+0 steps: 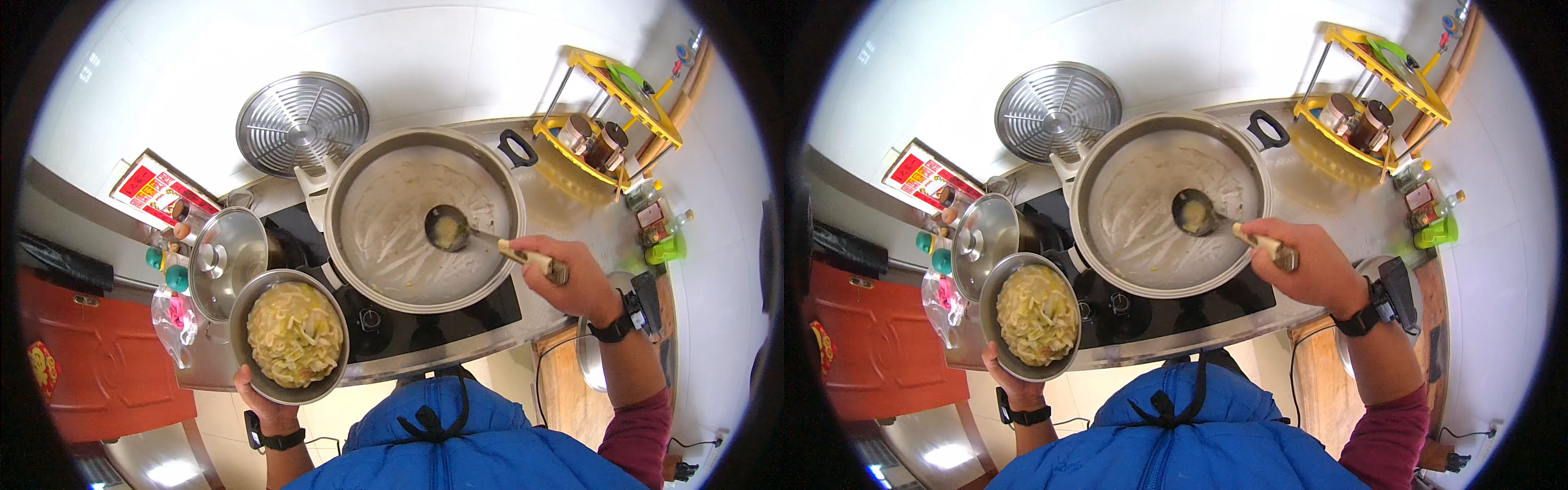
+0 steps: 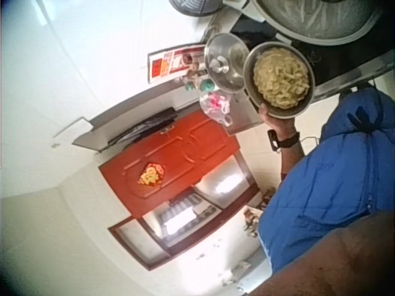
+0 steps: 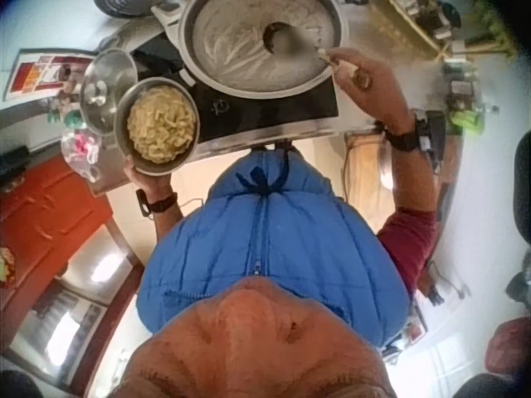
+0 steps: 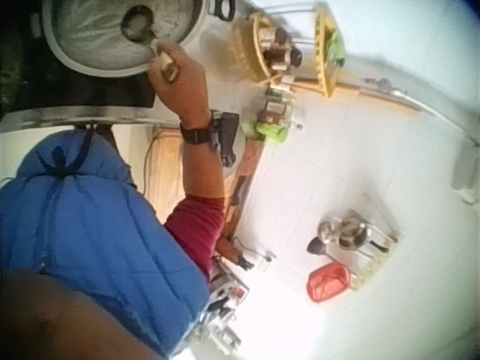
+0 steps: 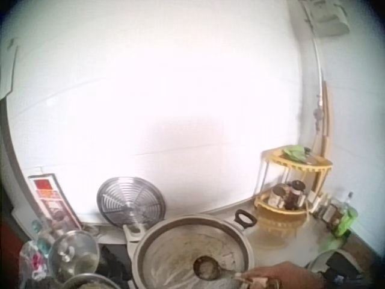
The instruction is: The person walks into the kitchen, picks up a bowl and chopsticks, then scoops cooked noodles from a pot into the bowl using a ladle. The person places the filled bowl on the counter and sets the ladle down.
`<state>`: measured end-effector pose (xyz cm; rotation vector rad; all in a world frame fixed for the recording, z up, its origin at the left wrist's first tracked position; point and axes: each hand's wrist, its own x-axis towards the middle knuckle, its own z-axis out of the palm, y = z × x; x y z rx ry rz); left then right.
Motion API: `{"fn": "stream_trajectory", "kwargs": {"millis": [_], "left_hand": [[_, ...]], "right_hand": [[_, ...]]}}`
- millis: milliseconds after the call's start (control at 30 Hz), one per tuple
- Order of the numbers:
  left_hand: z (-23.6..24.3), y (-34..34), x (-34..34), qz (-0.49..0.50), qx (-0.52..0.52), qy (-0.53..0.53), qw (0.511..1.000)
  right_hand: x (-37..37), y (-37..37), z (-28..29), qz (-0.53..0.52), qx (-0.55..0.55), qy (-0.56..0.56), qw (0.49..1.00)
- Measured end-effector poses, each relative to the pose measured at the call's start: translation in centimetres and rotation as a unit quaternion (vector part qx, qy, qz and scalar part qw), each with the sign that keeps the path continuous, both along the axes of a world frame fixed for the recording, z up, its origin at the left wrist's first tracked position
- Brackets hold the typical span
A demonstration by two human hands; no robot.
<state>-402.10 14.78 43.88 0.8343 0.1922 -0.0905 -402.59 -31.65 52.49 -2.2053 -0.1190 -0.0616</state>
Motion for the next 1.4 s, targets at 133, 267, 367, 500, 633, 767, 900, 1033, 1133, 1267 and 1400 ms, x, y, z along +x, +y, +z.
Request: {"fn": "stream_trajectory", "kwargs": {"millis": [133,267,367,500,633,767,900,1033,1133,1267,1400], "left_hand": [[-0.1,0.0,0.3,0.008,0.000,0.015,1.000],[-0.1,0.0,0.5,-0.013,-0.012,-0.001,1.000],[0.0,-0.1,0.6,-0.008,-0.009,-0.002,1.000],[0.1,-0.3,0.7,0.000,-0.004,0.011,1.000],[0.1,-0.3,0.7,0.013,-0.002,0.021,1.000],[0.1,-0.2,0.7,0.000,0.004,0.003,1.000],[0.0,-0.2,0.8,0.004,0.003,0.010,1.000],[0.0,-0.3,0.8,-0.002,0.006,0.008,1.000],[0.0,-0.3,0.8,-0.006,0.006,0.008,1.000],[0.0,-0.2,0.7,-0.014,0.003,0.005,1.000],[-0.2,-0.1,0.7,0.002,-0.006,0.011,1.000]], "right_hand": [[-0.6,0.8,1.7,0.078,0.005,0.070,0.994],[-0.6,1.6,2.1,0.016,0.226,0.172,0.959],[0.2,1.6,1.6,-0.051,0.305,0.217,0.926],[1.4,1.6,0.4,-0.103,0.362,0.244,0.894],[2.0,2.2,-1.0,-0.144,0.413,0.249,0.864],[2.3,2.1,-1.8,-0.176,0.458,0.250,0.834],[2.3,1.1,-1.9,-0.188,0.473,0.207,0.835],[1.8,1.2,-2.1,-0.158,0.349,0.144,0.912],[1.1,2.1,-2.3,-0.114,0.179,0.110,0.971],[0.7,3.4,-1.6,0.008,0.063,0.006,0.998],[0.5,4.6,-0.3,0.000,0.217,0.170,0.961]]}}
